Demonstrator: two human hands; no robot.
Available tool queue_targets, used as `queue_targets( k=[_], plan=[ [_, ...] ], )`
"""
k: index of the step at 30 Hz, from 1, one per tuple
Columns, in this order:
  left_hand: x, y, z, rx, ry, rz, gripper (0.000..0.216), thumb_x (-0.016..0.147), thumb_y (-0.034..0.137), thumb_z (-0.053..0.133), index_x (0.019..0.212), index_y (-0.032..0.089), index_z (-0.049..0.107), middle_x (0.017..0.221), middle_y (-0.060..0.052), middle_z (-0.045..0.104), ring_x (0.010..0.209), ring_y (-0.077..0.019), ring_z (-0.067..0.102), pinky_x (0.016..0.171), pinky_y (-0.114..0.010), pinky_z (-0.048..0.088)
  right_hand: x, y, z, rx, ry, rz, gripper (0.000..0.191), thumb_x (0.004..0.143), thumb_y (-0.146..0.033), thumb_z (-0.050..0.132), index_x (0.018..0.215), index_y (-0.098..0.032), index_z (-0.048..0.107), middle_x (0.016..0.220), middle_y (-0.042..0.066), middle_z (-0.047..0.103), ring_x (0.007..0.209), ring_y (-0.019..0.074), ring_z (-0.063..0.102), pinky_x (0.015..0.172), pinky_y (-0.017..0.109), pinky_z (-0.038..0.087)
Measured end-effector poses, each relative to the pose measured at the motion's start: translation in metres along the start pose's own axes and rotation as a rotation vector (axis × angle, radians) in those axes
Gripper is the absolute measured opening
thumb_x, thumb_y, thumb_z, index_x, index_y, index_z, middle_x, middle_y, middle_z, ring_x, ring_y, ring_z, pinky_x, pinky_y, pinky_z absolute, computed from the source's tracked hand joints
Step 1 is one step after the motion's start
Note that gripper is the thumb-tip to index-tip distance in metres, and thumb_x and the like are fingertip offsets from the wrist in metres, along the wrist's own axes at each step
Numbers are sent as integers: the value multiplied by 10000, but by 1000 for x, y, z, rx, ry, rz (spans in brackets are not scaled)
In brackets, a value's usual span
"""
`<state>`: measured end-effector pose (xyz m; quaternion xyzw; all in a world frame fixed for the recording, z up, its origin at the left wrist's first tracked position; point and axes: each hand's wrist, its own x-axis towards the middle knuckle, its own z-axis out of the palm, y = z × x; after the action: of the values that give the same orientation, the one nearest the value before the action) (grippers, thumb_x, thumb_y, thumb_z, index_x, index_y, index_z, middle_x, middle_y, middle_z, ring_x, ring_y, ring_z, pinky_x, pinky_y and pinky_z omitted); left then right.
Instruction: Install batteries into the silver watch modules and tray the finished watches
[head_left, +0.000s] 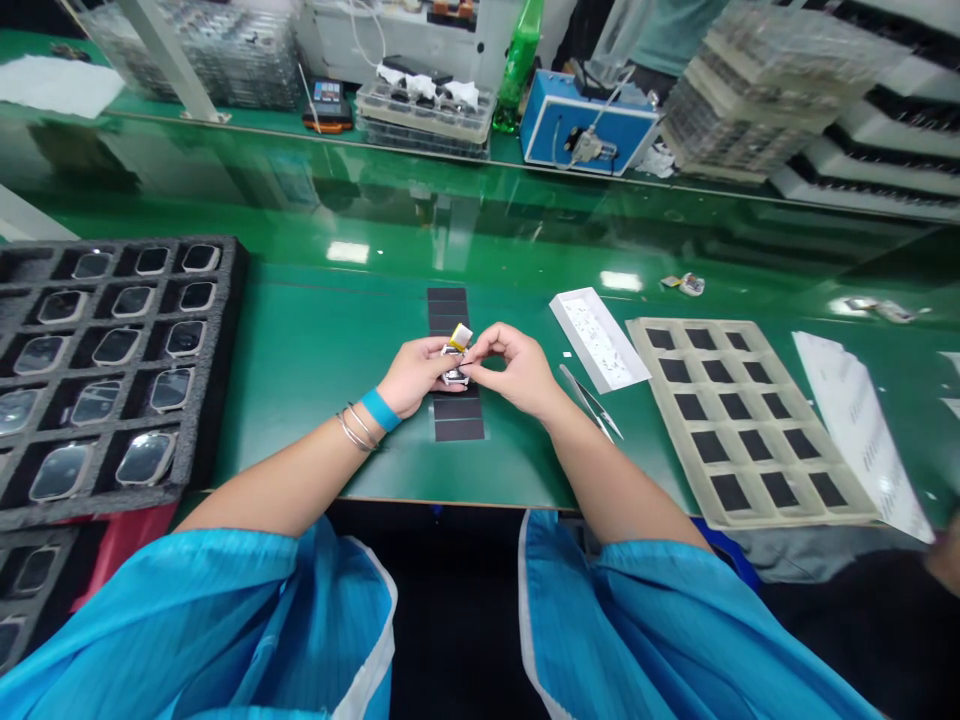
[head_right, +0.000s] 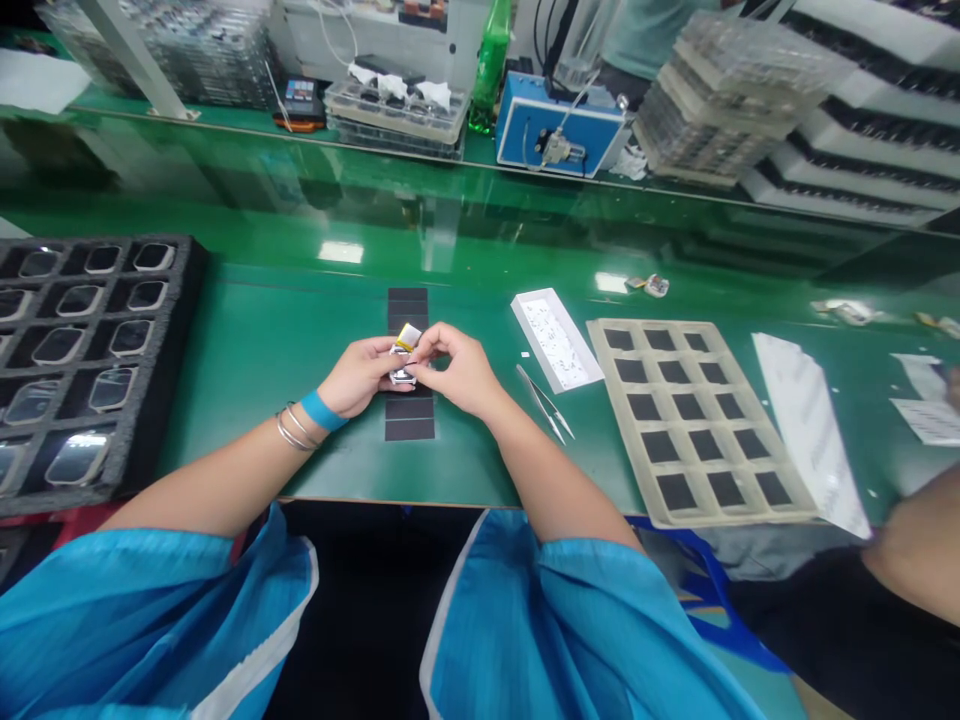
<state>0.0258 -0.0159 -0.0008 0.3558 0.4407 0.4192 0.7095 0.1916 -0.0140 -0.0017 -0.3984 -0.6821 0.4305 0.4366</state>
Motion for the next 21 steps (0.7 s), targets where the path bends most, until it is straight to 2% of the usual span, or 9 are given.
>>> queue_targets(
  k=[15,21],
  plan=[
    [-1,2,-1,-8,-9,-13,211,657,154,772,859,107,733,804,-67,716,644,-130,656,574,-240,585,-2,-2,0,-160,-21,-44,102,744,-198,684,782,-207,590,811,3,713,774,155,673,789,320,538],
    [1,0,0,-23,7,-15,196,662,112,735,858,110,726,767,-47,715,603,-118,650,548,-226,581,-5,-9,2,-364,-49,-73,84,765,-153,632,763,-218,578,826,2,703,832,175,672,806,317,506]
  ],
)
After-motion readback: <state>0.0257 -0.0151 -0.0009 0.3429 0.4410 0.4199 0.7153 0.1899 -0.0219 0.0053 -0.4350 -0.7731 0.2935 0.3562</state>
